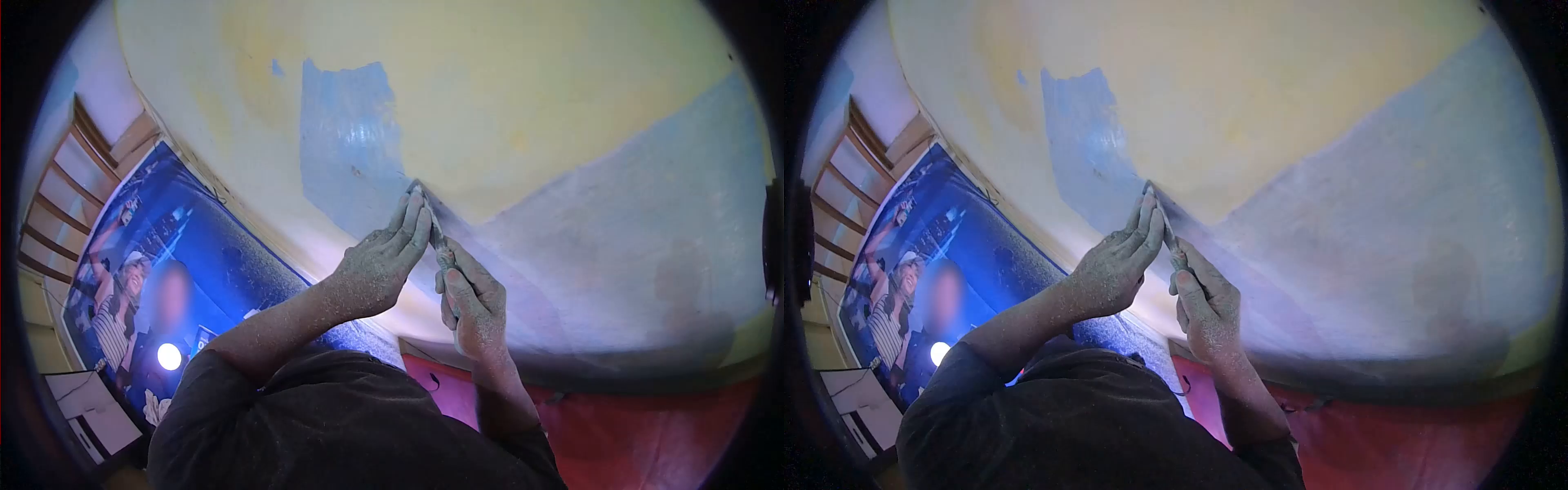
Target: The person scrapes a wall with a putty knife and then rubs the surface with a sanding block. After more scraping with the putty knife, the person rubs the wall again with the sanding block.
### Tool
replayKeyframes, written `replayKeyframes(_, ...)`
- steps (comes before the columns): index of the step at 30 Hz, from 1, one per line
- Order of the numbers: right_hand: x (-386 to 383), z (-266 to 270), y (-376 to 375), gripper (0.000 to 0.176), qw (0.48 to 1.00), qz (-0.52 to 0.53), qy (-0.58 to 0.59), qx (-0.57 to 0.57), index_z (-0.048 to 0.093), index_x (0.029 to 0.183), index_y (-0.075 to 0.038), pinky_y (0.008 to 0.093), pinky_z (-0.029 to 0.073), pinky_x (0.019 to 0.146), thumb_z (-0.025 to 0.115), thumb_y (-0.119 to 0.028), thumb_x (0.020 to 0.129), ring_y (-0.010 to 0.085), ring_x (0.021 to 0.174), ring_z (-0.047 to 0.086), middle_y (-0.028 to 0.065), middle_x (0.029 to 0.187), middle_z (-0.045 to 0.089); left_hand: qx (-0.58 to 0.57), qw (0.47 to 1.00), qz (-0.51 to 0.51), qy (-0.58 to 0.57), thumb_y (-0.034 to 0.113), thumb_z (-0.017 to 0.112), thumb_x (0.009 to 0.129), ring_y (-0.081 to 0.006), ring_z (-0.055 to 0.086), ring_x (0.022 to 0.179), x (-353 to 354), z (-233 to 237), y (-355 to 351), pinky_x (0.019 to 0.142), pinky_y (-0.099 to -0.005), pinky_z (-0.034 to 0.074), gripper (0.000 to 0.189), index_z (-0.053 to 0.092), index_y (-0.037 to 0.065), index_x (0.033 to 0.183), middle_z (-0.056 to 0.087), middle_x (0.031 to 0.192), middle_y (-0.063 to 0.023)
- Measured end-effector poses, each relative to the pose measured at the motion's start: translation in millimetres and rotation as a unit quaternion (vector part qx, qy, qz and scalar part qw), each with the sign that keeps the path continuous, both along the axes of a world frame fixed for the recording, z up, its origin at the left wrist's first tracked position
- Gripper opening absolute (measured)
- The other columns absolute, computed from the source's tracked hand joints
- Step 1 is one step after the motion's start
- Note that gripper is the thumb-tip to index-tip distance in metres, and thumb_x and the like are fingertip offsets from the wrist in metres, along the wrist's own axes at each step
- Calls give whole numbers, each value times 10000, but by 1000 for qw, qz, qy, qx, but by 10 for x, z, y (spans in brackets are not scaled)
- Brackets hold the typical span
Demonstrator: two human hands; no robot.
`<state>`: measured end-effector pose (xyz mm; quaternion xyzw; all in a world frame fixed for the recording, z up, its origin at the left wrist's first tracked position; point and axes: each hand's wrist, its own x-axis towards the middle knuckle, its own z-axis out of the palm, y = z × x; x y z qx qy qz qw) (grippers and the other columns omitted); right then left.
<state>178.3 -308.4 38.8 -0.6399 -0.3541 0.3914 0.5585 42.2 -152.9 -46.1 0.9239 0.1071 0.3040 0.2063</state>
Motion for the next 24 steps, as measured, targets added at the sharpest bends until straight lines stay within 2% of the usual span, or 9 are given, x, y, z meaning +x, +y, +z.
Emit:
replayKeyframes(5,169,93,-474,491,999,-30,-15,-16,572,1616,46,200,360,538,575,-98,1147,13,610,462,7,969,648,0,999,-34,10,-23,670,850,-566,302,1654,202,64,-368,1202,-538,498,966,224,-157,1697,205,1754,-474)
replayKeyframes(9,262,148,-882,500,999,-35,-31,9,561,1617,64,197,355,525,565,-89,1140,9,602,456,14,968,656,36,995,-89,-26,4,614,913,-548,320,1657,385,91,-584,1228,-529,486,871,251,-169,1685,213,1753,-474)
replayKeyframes(10,259,164,-898,498,999,-41,-9,15,561,1624,49,191,354,520,551,-89,1145,5,600,450,10,955,639,65,994,-82,-28,19,610,923,-540,326,1659,431,61,-613,1233,-529,484,859,250,-178,1679,221,1747,-478)
replayKeyframes(16,225,252,-762,499,999,-31,-21,-14,566,1628,31,196,355,517,536,-110,1150,7,592,445,-9,925,600,39,998,-49,-28,27,608,915,-549,358,1640,375,138,-594,1211,-519,507,856,266,-177,1674,243,1731,-492)
replayKeyframes(22,342,228,-799,500,998,-8,-56,-11,559,1631,35,205,366,520,530,-88,1147,14,592,452,-8,923,603,60,995,-61,-47,1,635,889,-567,372,1624,422,51,-582,1169,-524,535,903,241,-174,1683,244,1727,-497)
replayKeyframes(24,308,236,-714,502,999,-17,-32,-15,558,1631,35,205,364,519,534,-88,1145,12,590,451,-6,921,606,49,997,-43,-41,0,629,889,-561,378,1624,383,72,-558,1181,-525,528,898,246,-172,1683,247,1728,-494)
